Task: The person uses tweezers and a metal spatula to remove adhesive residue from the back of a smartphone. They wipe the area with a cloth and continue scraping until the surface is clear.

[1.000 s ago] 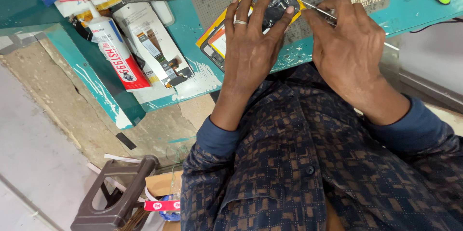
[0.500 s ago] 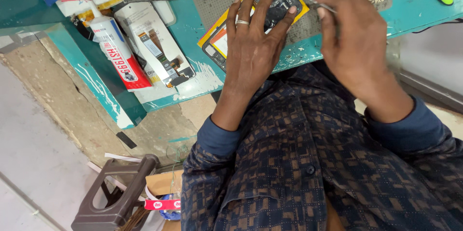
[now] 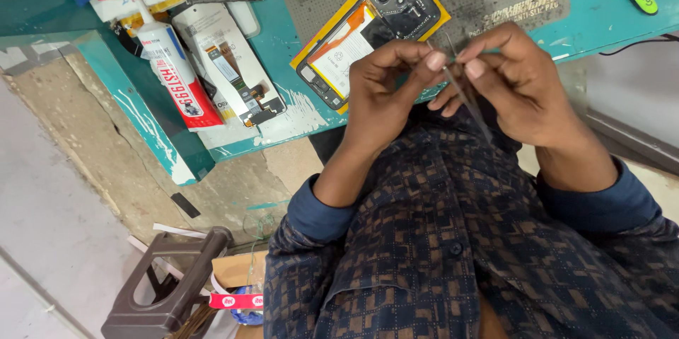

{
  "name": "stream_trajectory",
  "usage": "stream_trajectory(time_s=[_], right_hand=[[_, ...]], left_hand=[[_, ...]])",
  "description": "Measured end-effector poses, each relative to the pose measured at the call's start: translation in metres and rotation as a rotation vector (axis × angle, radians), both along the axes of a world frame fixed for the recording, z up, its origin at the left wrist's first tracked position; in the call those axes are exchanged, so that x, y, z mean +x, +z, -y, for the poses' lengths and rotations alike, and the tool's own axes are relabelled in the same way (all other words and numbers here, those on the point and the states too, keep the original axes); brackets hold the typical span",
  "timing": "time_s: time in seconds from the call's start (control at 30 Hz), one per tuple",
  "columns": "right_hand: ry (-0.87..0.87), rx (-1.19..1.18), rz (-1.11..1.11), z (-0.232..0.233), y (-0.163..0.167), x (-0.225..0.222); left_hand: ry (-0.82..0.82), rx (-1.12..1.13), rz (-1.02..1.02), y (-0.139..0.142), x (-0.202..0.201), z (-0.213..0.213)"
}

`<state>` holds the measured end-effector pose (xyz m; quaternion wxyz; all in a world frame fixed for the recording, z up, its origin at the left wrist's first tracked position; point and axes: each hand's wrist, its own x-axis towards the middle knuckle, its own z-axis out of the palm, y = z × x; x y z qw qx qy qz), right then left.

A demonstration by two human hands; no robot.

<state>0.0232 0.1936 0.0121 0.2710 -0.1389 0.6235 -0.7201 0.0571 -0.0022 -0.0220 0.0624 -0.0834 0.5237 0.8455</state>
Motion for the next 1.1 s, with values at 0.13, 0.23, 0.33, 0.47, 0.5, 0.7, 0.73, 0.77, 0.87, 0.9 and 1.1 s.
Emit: stream_trajectory(time_s=[0.13, 0.23, 0.33, 0.47, 0.5, 0.7, 0.73, 0.77, 0.87, 0.9, 1.1], right_hand=[[-0.079, 0.310, -0.711, -0.001, 0.007, -0.007], [-0.081, 0.348, -1.062, -0.003, 0.001, -0.011], [-0.140, 0.279, -1.104, -0.004, -0.011, -0.001], [-0.331, 0.215, -1.011, 0.001, -0.031, 0.005], [-0.405, 0.186, -0.974, 0.005, -0.036, 0.006], [-0.685, -0.046, -0.256, 0.009, -0.055, -0.013], [-0.631, -0.043, -0.256, 0.008, -0.057, -0.017], [-0.577, -0.041, -0.257, 0.008, -0.060, -0.020], [-0.453, -0.027, -0.245, 0.006, -0.068, -0.035], [-0.419, -0.019, -0.238, 0.005, -0.070, -0.040], [-0.227, 0.058, -0.369, -0.001, -0.071, -0.056]], left_hand=[[0.017, 0.147, 0.133, -0.006, 0.009, 0.001], [0.029, 0.263, 0.185, -0.006, 0.012, -0.002], [0.037, 0.344, 0.196, -0.005, 0.012, -0.008], [0.025, 0.314, 0.217, 0.003, 0.007, -0.010], [0.016, 0.143, 0.132, 0.006, 0.005, -0.008], [0.069, -1.301, -0.394, 0.022, -0.013, 0.027], [0.060, -1.392, -0.439, 0.020, -0.018, 0.031], [0.053, -1.485, -0.486, 0.018, -0.021, 0.033], [-0.052, -1.516, -0.423, 0.010, -0.025, 0.034], [-0.046, -1.505, -0.426, 0.007, -0.024, 0.035], [-0.023, -1.474, -0.421, 0.003, -0.020, 0.038]])
